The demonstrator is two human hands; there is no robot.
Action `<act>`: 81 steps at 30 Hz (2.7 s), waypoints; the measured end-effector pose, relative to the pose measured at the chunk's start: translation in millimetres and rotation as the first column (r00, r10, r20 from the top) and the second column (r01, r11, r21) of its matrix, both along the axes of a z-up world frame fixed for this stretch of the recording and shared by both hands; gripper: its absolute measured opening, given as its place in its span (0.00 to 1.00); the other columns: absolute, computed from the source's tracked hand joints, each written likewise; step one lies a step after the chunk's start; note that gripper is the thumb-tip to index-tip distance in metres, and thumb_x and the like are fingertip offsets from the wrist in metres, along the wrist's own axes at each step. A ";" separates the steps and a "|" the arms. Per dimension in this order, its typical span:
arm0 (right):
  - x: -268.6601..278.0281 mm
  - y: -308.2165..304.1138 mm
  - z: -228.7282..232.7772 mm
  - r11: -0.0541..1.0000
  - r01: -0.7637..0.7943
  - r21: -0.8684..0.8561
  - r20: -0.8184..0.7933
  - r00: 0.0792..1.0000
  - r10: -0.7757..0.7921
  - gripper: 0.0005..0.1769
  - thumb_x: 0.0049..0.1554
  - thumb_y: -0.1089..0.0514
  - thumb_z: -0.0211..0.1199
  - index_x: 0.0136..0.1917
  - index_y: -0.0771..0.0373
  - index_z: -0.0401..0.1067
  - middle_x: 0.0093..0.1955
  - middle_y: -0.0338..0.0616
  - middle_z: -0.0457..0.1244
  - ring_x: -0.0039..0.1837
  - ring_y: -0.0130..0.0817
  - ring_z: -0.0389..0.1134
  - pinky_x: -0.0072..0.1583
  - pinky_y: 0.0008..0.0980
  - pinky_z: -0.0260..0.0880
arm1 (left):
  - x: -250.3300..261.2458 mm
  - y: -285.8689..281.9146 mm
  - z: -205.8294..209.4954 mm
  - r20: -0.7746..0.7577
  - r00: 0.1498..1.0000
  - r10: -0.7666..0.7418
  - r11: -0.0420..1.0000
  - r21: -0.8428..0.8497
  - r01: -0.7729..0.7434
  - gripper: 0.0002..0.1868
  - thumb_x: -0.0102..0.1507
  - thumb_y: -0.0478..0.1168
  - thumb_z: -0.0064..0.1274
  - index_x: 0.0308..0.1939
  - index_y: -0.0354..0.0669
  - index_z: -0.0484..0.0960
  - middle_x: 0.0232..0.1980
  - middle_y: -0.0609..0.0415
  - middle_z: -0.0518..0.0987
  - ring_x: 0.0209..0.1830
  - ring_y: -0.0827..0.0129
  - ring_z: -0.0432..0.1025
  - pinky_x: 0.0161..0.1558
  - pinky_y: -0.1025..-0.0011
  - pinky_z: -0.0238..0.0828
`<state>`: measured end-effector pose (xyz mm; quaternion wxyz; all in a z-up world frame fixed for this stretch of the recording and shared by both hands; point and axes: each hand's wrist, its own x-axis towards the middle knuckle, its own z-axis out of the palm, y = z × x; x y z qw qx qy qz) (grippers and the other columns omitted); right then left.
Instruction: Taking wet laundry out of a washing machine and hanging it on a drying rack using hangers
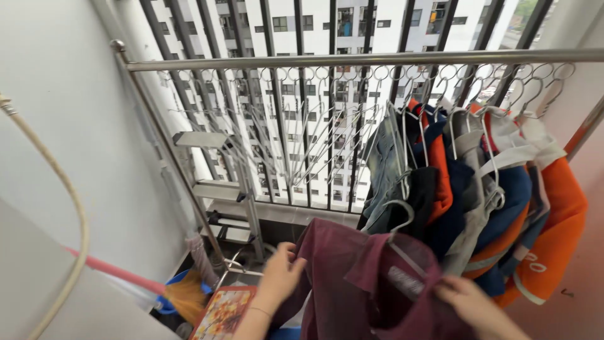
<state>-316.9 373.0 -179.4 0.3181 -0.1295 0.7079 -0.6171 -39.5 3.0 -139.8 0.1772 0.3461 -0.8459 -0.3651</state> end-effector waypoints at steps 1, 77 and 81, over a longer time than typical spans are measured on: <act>25.0 -17.0 25.6 1.000 0.003 -0.003 -0.004 1.000 -0.003 0.12 0.57 0.70 0.62 0.50 0.80 0.82 0.46 0.67 0.76 0.44 0.56 0.75 0.50 0.49 0.74 | -14.9 16.7 -0.7 -0.004 1.000 -0.003 1.000 -0.003 0.003 0.24 0.60 0.53 0.58 0.58 0.55 0.73 0.53 0.53 0.83 0.47 0.59 0.80 0.54 0.60 0.72; 201.7 -61.1 148.8 0.974 0.029 -0.224 -0.353 0.929 -0.109 0.13 0.64 0.68 0.53 0.60 0.67 0.74 0.46 0.54 0.70 0.41 0.41 0.71 0.46 0.35 0.74 | 112.8 157.4 89.5 -0.476 0.823 0.308 0.909 0.403 -0.107 0.23 0.65 0.44 0.50 0.64 0.50 0.78 0.65 0.49 0.79 0.63 0.57 0.74 0.64 0.62 0.68; 220.9 -43.7 151.2 0.949 -0.124 -0.289 -0.408 0.913 -0.005 0.13 0.63 0.70 0.55 0.59 0.67 0.74 0.44 0.56 0.70 0.40 0.40 0.72 0.43 0.32 0.75 | 157.2 190.6 95.6 -0.590 0.706 0.392 0.903 0.393 -0.173 0.19 0.66 0.40 0.51 0.61 0.48 0.81 0.57 0.47 0.83 0.55 0.59 0.79 0.57 0.62 0.76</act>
